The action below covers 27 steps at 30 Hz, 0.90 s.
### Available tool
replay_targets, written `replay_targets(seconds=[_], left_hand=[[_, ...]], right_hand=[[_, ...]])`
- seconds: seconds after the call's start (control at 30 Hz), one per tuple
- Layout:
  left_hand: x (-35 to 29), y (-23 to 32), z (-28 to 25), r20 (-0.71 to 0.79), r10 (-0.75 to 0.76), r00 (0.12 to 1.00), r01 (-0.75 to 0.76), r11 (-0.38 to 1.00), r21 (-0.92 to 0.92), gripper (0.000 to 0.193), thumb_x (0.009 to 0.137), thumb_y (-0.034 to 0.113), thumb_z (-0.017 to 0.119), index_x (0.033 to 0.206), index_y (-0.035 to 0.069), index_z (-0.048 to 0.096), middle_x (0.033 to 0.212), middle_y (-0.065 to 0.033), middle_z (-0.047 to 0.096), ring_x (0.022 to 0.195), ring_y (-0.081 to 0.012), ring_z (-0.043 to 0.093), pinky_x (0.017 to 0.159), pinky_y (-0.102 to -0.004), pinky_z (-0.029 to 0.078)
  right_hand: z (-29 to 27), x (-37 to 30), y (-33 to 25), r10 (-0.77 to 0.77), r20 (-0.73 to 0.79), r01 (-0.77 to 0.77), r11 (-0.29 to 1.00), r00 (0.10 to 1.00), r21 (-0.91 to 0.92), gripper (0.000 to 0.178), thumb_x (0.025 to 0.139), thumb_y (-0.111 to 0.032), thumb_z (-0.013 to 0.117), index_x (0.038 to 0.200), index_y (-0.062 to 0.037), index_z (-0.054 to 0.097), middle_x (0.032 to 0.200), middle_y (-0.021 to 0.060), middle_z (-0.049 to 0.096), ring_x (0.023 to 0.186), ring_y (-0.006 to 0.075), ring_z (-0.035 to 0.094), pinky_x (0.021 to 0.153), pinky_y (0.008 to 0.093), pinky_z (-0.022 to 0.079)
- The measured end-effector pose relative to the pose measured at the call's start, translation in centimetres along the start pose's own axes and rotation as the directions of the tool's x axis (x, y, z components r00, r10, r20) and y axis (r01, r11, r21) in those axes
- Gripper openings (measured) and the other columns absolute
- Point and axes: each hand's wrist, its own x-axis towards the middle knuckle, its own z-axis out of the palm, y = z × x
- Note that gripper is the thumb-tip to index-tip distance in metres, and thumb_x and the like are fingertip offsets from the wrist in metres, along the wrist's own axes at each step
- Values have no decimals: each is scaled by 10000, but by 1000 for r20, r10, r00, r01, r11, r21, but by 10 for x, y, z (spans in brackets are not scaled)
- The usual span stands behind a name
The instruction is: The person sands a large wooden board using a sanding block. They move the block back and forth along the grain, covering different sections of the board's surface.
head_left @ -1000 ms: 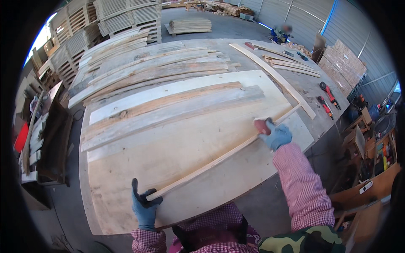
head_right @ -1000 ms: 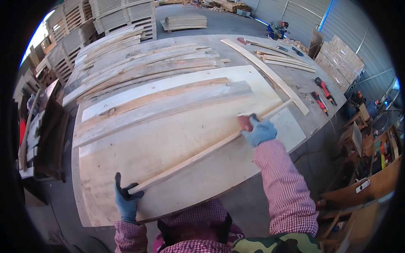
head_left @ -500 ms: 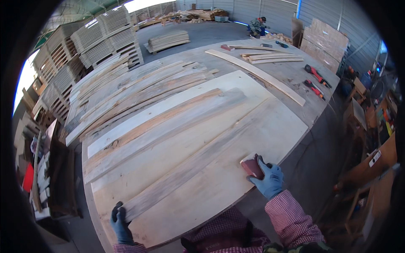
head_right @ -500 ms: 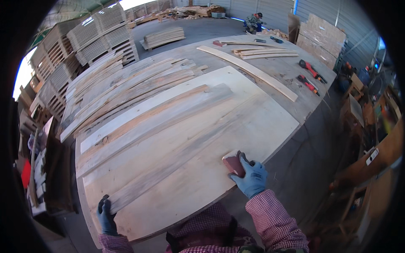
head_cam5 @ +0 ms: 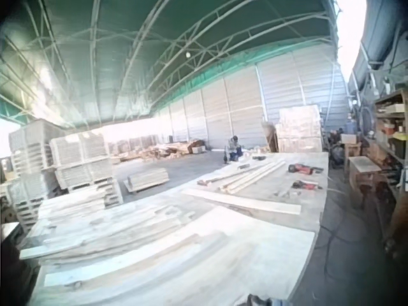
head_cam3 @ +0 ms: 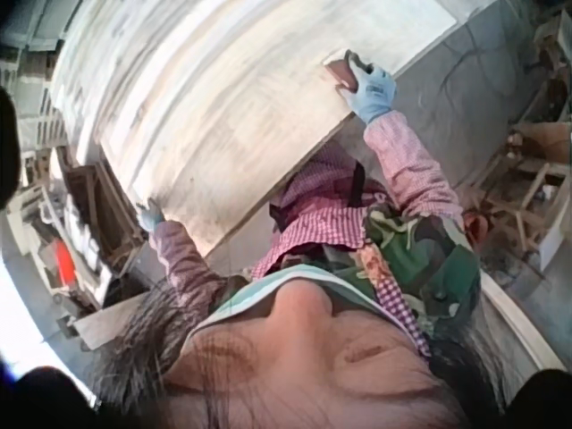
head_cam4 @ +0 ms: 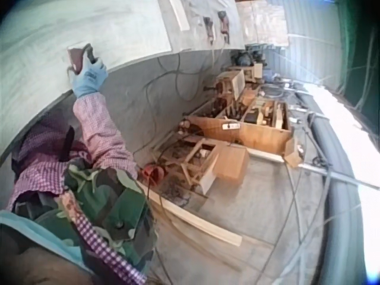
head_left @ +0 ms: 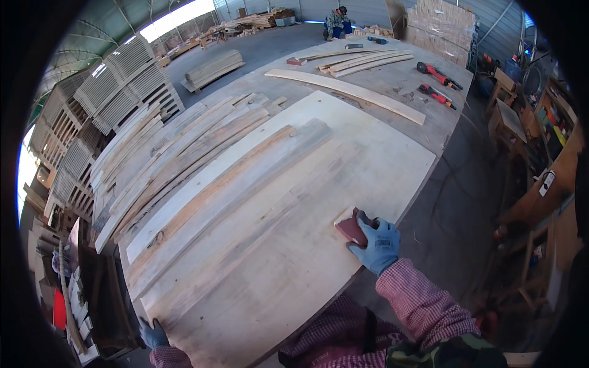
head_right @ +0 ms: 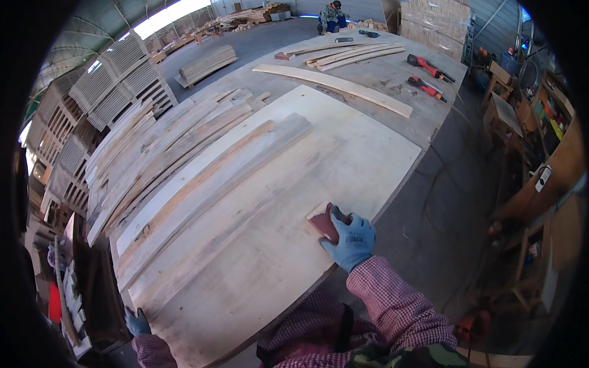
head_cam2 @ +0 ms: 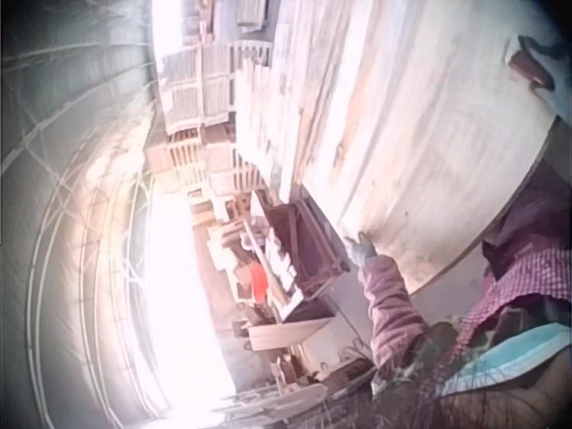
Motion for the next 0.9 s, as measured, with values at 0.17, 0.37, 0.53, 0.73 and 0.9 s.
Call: replay_targets(seconds=[0.17,0.37,0.53,0.73,0.9], left_hand=[[-3,100,-16,-43,471,881,-462,836,-297,645,865,270,741,1391,-22,508,1292,-266,600,1170,-426,575,1014,-457,445],[-57,250,-13,193,794,576,-694,600,-398,819,817,455,764,1408,-29,468,1418,-256,488,1325,-438,424,1121,-492,330],[-81,302,-7,191,790,582,-725,611,-316,871,796,483,771,1396,-64,454,1420,-266,474,1317,-440,417,1117,-482,338],[-78,315,6,276,777,566,-757,622,-198,869,730,503,811,1333,-45,505,1240,-215,550,1160,-397,484,1030,-480,397],[-65,308,-5,75,806,587,-777,588,-224,903,689,507,844,1330,-31,503,1212,-207,534,1123,-389,479,1001,-475,403]], right_hand=[[7,1,-3,-13,20,12,1000,1000,21,809,763,-485,783,1475,-273,464,1263,154,508,1163,354,479,988,515,381],[0,4,-6,34,79,-35,999,996,19,777,771,-505,771,1458,-267,498,1329,164,482,1218,370,446,1031,517,351],[2,9,-12,7,64,-10,999,998,54,749,776,-505,763,1440,-256,522,1327,168,479,1213,369,449,1019,523,355],[12,4,0,-31,28,30,999,999,38,754,775,-515,745,1442,-249,513,1308,170,483,1204,375,458,1009,538,354],[13,3,-3,-42,8,42,998,999,56,747,784,-503,735,1446,-244,505,1305,169,483,1203,383,459,1008,543,353]])
